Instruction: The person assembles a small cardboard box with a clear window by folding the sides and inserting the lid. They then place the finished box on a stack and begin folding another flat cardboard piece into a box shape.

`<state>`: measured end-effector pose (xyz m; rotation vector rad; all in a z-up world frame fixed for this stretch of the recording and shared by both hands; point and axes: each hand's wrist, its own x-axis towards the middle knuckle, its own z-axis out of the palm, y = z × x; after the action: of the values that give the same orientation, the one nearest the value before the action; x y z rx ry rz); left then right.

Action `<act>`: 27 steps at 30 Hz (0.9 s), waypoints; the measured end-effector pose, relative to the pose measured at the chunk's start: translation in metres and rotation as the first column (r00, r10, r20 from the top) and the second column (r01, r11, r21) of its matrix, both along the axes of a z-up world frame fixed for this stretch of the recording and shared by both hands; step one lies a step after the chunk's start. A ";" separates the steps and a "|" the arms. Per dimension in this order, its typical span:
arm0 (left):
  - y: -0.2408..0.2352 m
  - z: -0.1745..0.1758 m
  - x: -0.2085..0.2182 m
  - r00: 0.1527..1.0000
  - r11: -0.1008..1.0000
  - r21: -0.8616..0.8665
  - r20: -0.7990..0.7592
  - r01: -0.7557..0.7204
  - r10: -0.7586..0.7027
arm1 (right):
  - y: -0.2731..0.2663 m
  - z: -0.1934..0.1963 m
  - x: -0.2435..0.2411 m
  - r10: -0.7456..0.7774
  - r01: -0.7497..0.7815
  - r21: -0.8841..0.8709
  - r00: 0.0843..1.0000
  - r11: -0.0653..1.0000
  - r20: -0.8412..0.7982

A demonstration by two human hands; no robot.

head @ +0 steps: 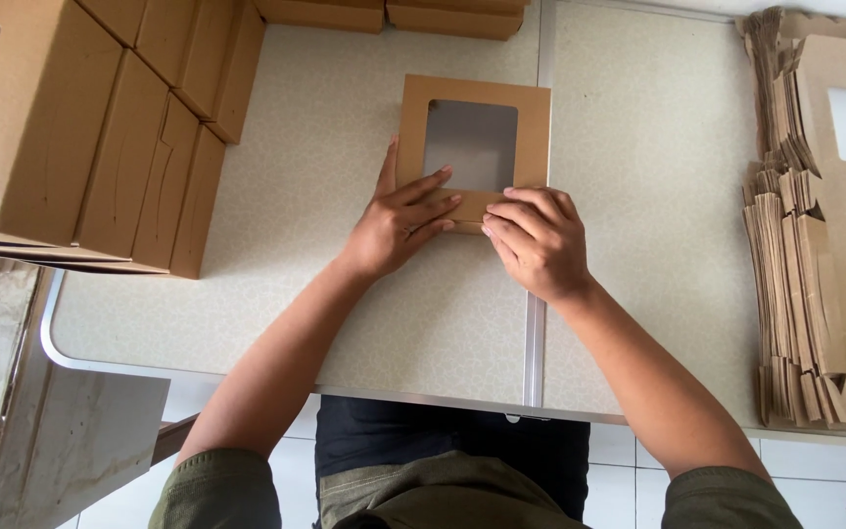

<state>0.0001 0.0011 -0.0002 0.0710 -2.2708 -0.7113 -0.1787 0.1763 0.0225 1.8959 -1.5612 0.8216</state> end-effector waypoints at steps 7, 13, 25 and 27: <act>-0.012 -0.011 -0.002 0.999 0.977 0.210 0.017 0.029 -0.034 | 0.006 0.014 -0.018 -0.108 0.084 0.076 0.901 0.994 0.420; -0.014 0.007 0.001 0.997 0.936 0.342 -0.024 0.082 -0.079 | 0.009 0.005 -0.048 -0.338 -0.005 0.404 0.539 0.915 0.772; -0.024 0.008 0.003 1.000 0.829 0.558 -0.025 0.029 -0.018 | 0.013 -0.042 -0.093 -0.391 0.269 0.288 0.527 0.919 0.754; -0.029 0.007 0.003 0.984 0.797 0.585 0.009 -0.150 0.178 | 0.015 -0.053 -0.105 -0.396 0.170 0.370 0.582 0.913 0.710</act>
<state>0.0036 -0.0280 0.0067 0.5345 -1.8905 -1.2789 -0.2833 0.1912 -0.0300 1.4027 -2.5368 1.4610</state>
